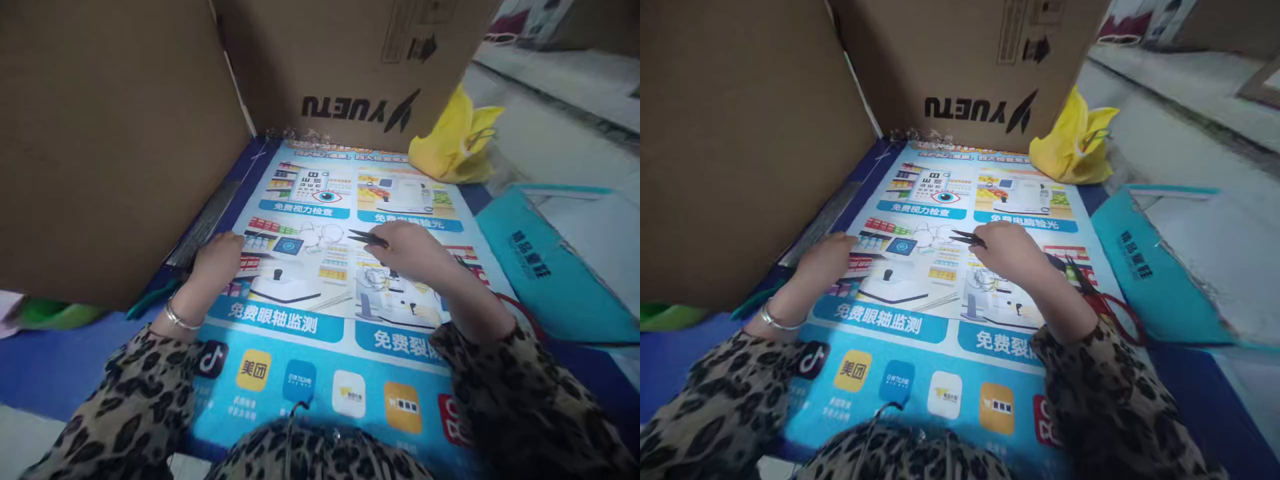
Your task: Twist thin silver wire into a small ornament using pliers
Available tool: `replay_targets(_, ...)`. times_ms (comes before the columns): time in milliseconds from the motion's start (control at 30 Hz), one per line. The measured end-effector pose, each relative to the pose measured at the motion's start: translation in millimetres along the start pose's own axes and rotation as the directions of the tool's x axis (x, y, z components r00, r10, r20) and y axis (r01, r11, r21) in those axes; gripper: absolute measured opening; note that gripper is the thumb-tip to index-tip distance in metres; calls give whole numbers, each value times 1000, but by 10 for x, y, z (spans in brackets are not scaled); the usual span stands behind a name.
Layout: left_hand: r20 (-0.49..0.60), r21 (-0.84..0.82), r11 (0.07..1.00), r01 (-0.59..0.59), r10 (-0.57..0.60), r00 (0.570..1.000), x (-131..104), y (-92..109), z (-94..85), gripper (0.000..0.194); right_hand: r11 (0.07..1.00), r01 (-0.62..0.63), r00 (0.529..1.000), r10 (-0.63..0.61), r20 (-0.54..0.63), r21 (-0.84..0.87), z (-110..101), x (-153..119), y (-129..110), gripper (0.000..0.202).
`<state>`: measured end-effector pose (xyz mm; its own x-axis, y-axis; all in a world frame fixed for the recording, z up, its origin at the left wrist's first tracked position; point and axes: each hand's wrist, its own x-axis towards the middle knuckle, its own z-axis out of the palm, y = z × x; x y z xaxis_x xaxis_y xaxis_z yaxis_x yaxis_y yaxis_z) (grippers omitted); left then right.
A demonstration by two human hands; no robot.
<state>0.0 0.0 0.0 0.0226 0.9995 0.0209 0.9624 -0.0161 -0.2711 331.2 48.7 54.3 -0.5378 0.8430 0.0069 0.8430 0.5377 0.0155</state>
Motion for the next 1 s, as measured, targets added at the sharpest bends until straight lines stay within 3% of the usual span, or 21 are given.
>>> replay_targets(100, 16, 25, 999, 40, -40, 999, -37, -10, -52, 31, 998, 66, 996, -65, 65, -11, 65, -5, 25, 28)
replay_targets(200, -14, -45, 998, 44, -45, 999, -137, 104, -198, 27, 991, 134, 984, -132, 123, -9, 102, -8, 18, 26)
replay_targets(300, -71, -283, 950, -133, 117, 991, -297, 419, -387, 24, 986, 164, 972, -160, 170, -9, 111, -11, -34, 25)
replay_targets(367, -12, -429, 868, -250, 271, 962, -401, 701, -461, 24, 983, 182, 963, -175, 205, -15, 122, -15, -85, 24)
replay_targets(467, -27, -458, 810, -366, 399, 917, -503, 1072, -436, 21, 973, 232, 951, -225, 214, -7, 162, -26, -159, 23)
replay_targets(567, -112, -390, 832, -395, 382, 917, -533, 1260, -324, 16, 961, 276, 942, -273, 195, 10, 206, -41, -211, 21)
replay_targets(733, -177, -257, 824, -504, 473, 863, -487, 1268, -278, 11, 951, 306, 934, -308, 180, 36, 225, -57, -229, 18)
replay_targets(867, -145, -149, 802, -578, 560, 815, -345, 1191, -339, 12, 963, 259, 947, -269, 173, 77, 222, -59, -208, 19)
replay_targets(1000, -118, -192, 714, -674, 665, 738, -164, 1087, -346, 13, 965, 241, 945, -257, 202, 102, 206, -160, -269, 19)
